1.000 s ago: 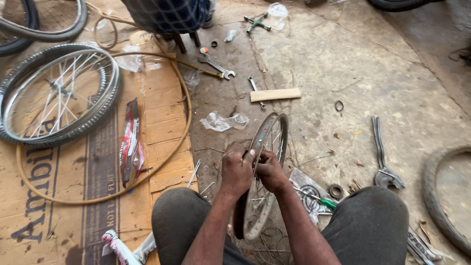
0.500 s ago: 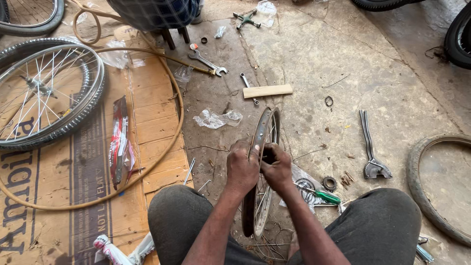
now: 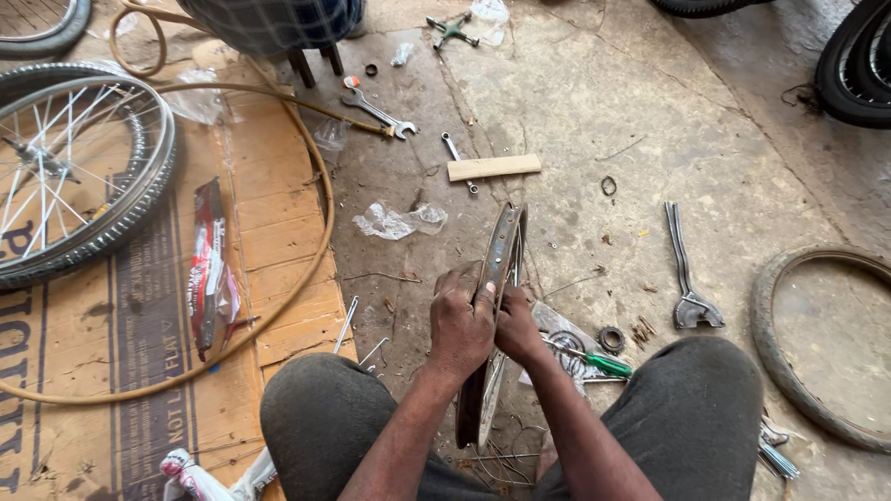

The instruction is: The person sits on the floor and repeatedly rubs a small metal tool along the inner rim of a bicycle wheel. They rotate the wheel to access different sections and continue the rubbing motion throughout the clip.

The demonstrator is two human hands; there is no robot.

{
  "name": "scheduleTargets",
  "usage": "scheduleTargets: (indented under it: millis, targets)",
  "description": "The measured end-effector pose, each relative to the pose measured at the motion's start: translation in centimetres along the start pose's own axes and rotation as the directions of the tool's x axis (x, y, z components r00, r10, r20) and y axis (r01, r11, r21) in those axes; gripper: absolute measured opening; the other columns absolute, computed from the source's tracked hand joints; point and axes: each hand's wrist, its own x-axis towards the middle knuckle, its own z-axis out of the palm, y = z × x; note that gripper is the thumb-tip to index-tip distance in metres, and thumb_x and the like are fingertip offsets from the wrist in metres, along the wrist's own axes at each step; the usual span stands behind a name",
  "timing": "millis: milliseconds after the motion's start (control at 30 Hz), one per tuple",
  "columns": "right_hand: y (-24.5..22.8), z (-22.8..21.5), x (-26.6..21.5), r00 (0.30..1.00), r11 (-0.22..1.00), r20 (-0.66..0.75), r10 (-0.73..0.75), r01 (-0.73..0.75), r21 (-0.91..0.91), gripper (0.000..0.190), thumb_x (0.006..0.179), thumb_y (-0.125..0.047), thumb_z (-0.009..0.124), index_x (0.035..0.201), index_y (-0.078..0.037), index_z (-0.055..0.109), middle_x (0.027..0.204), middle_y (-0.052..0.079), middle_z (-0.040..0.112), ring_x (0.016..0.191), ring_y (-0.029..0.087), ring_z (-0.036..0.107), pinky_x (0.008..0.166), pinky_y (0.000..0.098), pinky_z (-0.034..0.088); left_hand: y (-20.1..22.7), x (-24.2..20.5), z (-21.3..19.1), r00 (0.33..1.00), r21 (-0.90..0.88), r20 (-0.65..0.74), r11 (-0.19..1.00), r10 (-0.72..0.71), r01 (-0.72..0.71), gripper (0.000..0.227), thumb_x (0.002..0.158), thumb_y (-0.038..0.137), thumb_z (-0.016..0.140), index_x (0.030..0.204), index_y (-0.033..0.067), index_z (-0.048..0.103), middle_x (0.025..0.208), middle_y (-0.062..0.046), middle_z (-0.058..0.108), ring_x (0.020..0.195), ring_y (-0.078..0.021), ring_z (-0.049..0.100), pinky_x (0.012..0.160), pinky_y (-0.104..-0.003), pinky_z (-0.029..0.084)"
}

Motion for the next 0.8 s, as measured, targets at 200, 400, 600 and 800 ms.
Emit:
scheduleTargets:
  millis: [200, 400, 600, 800]
  targets:
    - [-1.5, -2.7, 0.6, 0.919, 0.488, 0.380, 0.107, -0.382, 0.785, 0.026, 0.078, -0.005, 0.069, 0.103, 0.002, 0.072, 0.092, 0.012, 0.075, 0.085, 0.022, 0.075, 0.080, 0.0322, 0.064, 0.4, 0.4, -0.1, 0.999, -0.035, 0.019, 0.999, 0.026, -0.026, 0.035, 0.097, 0.015, 0.057, 0.122, -0.0050, 0.069, 0.127, -0.023, 0.067, 0.124, -0.0368, 0.059, 0.105, -0.047, 0.048]
    - [-1.9, -2.2, 1.1, 0.969, 0.852, 0.242, 0.047, -0.165, 0.496, 0.024, 0.075, 0.003, 0.073, 0.098, -0.006, 0.073, 0.085, 0.006, 0.070, 0.073, 0.016, 0.070, 0.066, 0.0295, 0.066, -0.2, 1.0, -0.4, 0.984, -0.046, 0.119, 0.989, -0.132, 0.138, 0.035, 0.105, 0.023, 0.049, 0.122, -0.0004, 0.069, 0.126, -0.021, 0.066, 0.124, -0.0325, 0.061, 0.105, -0.046, 0.050]
    - [-0.8, 1.7, 1.4, 0.770, 0.819, -0.285, -0.570, 0.505, -0.274, 0.019, 0.097, -0.009, 0.072, 0.080, -0.013, 0.065, 0.074, 0.000, 0.064, 0.067, 0.007, 0.065, 0.054, 0.0219, 0.059, -1.1, 1.0, -0.2, 0.996, -0.042, 0.043, 0.996, -0.078, 0.080, 0.039, 0.105, 0.025, 0.053, 0.125, -0.0046, 0.067, 0.125, -0.027, 0.066, 0.123, -0.0370, 0.061, 0.105, -0.048, 0.050]
    - [-3.4, -2.6, 1.0, 0.992, 0.999, 0.122, -0.027, 0.029, -0.013, 0.009, 0.085, -0.013, 0.078, 0.083, -0.009, 0.070, 0.071, 0.004, 0.065, 0.060, 0.013, 0.063, 0.053, 0.0296, 0.059, -0.9, 0.9, -0.6, 0.997, -0.067, 0.054, 0.996, -0.051, 0.055, 0.035, 0.103, 0.024, 0.053, 0.116, -0.0010, 0.073, 0.126, -0.025, 0.066, 0.118, -0.0358, 0.063, 0.099, -0.047, 0.055]
